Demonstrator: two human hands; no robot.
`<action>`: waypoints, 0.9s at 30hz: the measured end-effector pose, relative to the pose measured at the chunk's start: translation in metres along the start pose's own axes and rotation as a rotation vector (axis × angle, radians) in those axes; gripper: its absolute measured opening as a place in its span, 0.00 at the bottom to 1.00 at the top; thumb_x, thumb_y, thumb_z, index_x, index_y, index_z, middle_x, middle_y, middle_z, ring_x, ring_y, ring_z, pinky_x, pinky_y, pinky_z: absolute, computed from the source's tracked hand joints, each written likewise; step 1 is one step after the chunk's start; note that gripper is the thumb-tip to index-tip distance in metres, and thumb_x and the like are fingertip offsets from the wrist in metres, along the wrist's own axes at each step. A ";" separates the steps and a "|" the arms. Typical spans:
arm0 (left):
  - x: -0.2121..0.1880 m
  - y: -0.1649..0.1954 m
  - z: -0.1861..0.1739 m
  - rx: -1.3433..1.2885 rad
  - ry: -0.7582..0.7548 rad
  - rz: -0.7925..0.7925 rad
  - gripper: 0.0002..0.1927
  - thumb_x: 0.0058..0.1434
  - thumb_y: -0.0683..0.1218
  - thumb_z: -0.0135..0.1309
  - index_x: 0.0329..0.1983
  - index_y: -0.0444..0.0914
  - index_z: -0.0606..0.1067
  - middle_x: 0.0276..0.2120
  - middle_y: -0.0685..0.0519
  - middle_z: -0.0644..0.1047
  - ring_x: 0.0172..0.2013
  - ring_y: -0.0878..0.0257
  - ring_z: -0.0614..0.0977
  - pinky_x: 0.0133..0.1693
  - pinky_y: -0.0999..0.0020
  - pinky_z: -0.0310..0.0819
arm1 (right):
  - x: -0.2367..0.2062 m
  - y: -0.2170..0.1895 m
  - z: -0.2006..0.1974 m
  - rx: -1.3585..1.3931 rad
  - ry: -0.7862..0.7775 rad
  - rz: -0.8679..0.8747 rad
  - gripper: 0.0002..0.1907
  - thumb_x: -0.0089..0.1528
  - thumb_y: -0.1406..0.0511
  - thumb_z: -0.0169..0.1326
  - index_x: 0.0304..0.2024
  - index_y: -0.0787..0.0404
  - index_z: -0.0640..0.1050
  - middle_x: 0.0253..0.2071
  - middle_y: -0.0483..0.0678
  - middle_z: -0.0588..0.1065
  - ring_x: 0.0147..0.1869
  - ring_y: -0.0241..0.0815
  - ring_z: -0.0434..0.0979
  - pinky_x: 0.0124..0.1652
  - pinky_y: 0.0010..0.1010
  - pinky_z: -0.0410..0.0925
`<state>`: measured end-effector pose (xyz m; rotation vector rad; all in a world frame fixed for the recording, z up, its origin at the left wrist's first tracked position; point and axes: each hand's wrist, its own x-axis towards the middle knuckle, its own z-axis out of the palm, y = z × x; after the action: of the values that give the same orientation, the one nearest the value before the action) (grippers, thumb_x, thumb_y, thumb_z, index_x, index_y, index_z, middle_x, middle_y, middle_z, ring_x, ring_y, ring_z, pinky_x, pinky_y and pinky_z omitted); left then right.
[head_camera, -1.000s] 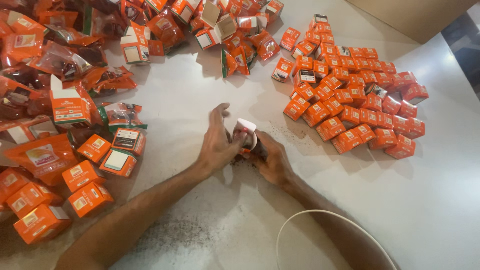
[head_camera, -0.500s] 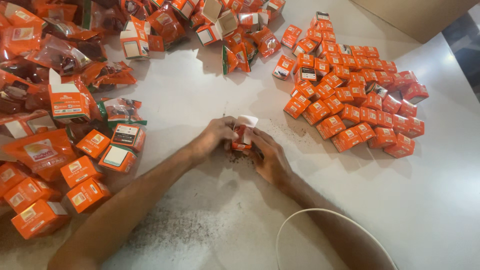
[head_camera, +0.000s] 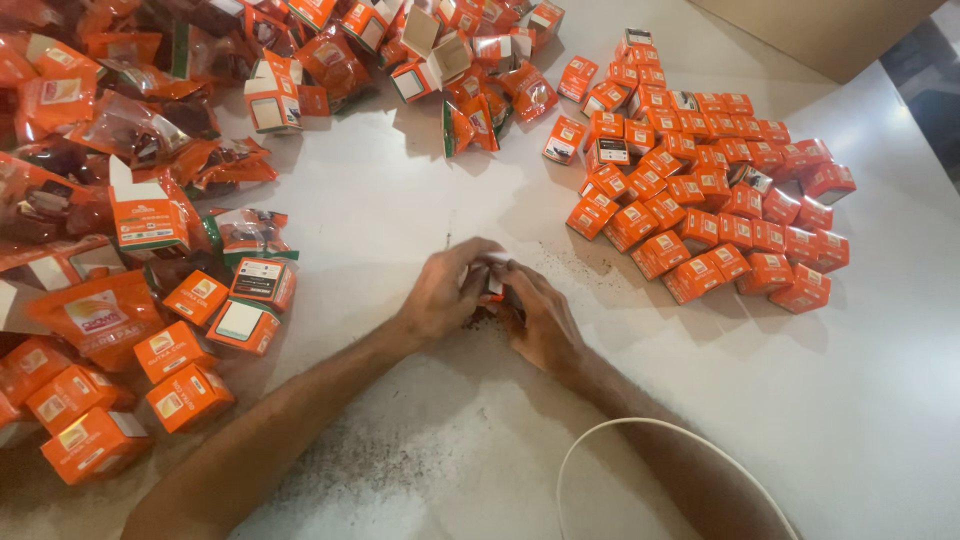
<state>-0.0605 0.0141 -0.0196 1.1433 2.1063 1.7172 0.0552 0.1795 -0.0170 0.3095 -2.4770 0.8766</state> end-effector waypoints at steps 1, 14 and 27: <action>-0.003 0.002 -0.002 0.018 -0.015 0.106 0.17 0.63 0.35 0.47 0.55 0.32 0.75 0.48 0.44 0.82 0.50 0.53 0.85 0.52 0.63 0.80 | -0.001 0.002 0.001 0.028 -0.021 0.095 0.27 0.57 0.74 0.62 0.57 0.64 0.69 0.53 0.62 0.76 0.55 0.66 0.78 0.49 0.45 0.73; -0.006 0.004 -0.016 0.203 -0.117 0.419 0.09 0.62 0.38 0.57 0.45 0.37 0.75 0.59 0.45 0.78 0.65 0.45 0.77 0.63 0.56 0.74 | -0.002 0.019 0.008 0.132 -0.001 0.120 0.26 0.62 0.70 0.61 0.51 0.62 0.58 0.45 0.60 0.79 0.48 0.59 0.83 0.44 0.41 0.73; 0.046 -0.008 -0.087 0.798 0.192 0.341 0.36 0.64 0.54 0.63 0.70 0.37 0.64 0.72 0.38 0.61 0.73 0.42 0.57 0.72 0.39 0.45 | 0.014 0.022 -0.012 -0.537 0.293 0.106 0.45 0.57 0.65 0.66 0.69 0.68 0.55 0.69 0.72 0.55 0.73 0.74 0.52 0.65 0.64 0.52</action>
<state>-0.1467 -0.0212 0.0142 1.6550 2.9893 1.1088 0.0395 0.2034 -0.0134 -0.1295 -2.3506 0.2439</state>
